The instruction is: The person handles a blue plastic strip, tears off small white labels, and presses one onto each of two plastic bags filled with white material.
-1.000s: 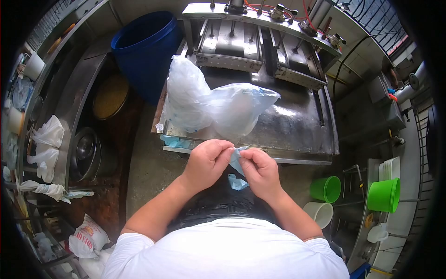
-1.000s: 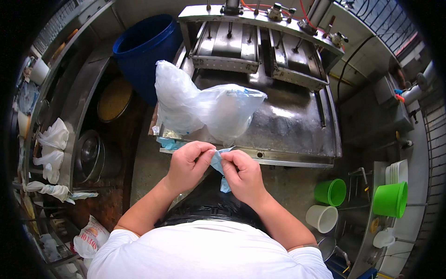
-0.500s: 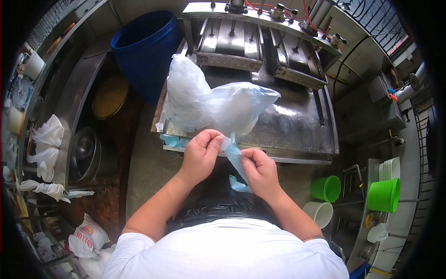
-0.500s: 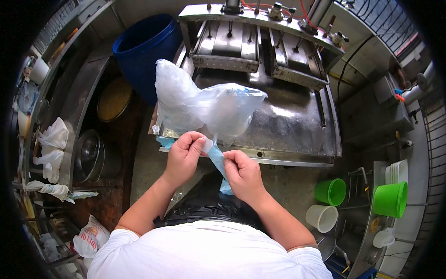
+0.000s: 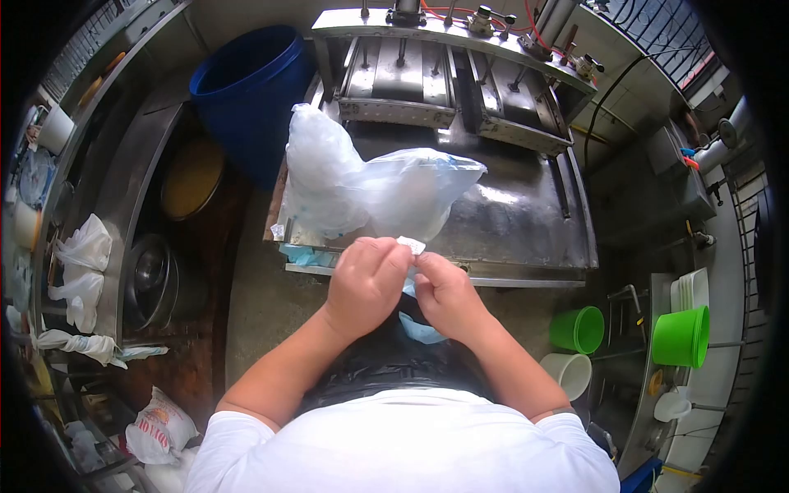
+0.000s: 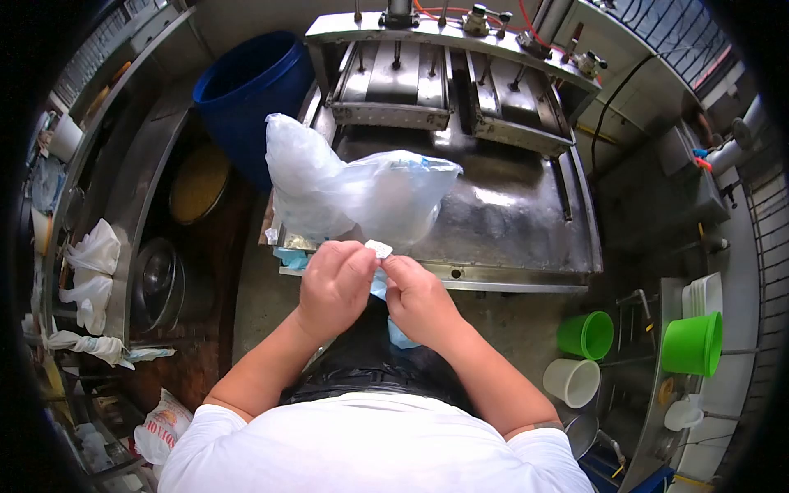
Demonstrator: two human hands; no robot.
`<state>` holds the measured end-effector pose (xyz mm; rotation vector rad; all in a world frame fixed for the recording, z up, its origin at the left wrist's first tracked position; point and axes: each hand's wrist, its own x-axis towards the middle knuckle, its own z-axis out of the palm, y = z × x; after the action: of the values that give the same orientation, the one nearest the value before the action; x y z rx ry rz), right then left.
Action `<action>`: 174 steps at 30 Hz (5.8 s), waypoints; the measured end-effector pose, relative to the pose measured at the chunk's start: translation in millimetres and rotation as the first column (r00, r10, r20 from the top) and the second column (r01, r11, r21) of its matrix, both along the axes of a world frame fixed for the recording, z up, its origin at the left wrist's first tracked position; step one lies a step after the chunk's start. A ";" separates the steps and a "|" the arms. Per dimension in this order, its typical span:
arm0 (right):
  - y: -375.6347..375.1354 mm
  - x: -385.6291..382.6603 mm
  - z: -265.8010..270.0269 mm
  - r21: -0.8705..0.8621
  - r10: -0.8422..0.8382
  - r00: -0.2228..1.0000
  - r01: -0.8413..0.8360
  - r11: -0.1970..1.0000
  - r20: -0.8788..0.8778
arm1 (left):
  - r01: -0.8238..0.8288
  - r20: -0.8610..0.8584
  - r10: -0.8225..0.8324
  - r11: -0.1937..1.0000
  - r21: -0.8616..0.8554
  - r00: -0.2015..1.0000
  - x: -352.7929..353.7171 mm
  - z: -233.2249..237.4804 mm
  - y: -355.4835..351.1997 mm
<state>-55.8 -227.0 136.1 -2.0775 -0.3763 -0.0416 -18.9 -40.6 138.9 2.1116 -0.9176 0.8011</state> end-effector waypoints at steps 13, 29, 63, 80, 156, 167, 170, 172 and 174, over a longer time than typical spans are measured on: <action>-20.2 7.1 18.8 -0.164 0.059 0.985 -0.032 0.986 0.161 | -0.004 -0.595 -0.337 0.868 -0.497 0.729 8.0 23.5 7.8; -27.6 9.1 -12.9 -0.188 0.100 0.994 -0.093 0.978 0.031 | 0.057 -0.584 -0.260 0.938 -0.342 0.769 28.5 21.4 7.1; -38.1 66.3 -28.6 -0.338 -0.045 0.978 0.112 0.934 0.202 | -0.149 -0.339 0.055 0.954 -0.258 0.939 108.3 -21.7 -42.4; -73.7 112.1 -22.1 -0.002 -0.376 0.876 0.396 0.918 0.303 | -0.084 -0.527 -0.002 0.987 -0.139 0.850 111.6 -0.2 -30.6; 84.8 11.7 -106.1 0.631 0.324 0.591 0.438 0.640 -0.739 | 0.065 -0.625 -0.043 0.998 0.011 0.779 -11.3 -138.5 69.8; 67.3 17.5 -126.2 0.538 0.173 0.646 0.424 0.729 -0.743 | -0.311 -0.660 0.343 0.935 0.172 0.668 43.7 -166.0 151.0; 59.1 9.3 -117.4 0.508 0.145 0.636 0.437 0.742 -0.758 | -0.559 -0.431 0.665 0.747 0.361 0.610 87.8 -192.5 194.2; 51.5 2.3 -116.9 0.459 0.097 0.619 0.460 0.760 -0.780 | -0.475 -0.464 0.621 0.783 0.402 0.632 111.2 -217.2 218.3; 41.7 -3.7 -120.8 0.449 0.121 0.624 0.402 0.798 -0.772 | -0.381 -0.543 0.560 0.827 0.413 0.626 120.9 -222.1 225.8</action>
<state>-59.5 -185.3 15.3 -1.3018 0.3384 0.5729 102.0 185.2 -83.2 2.6507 -0.0629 0.1134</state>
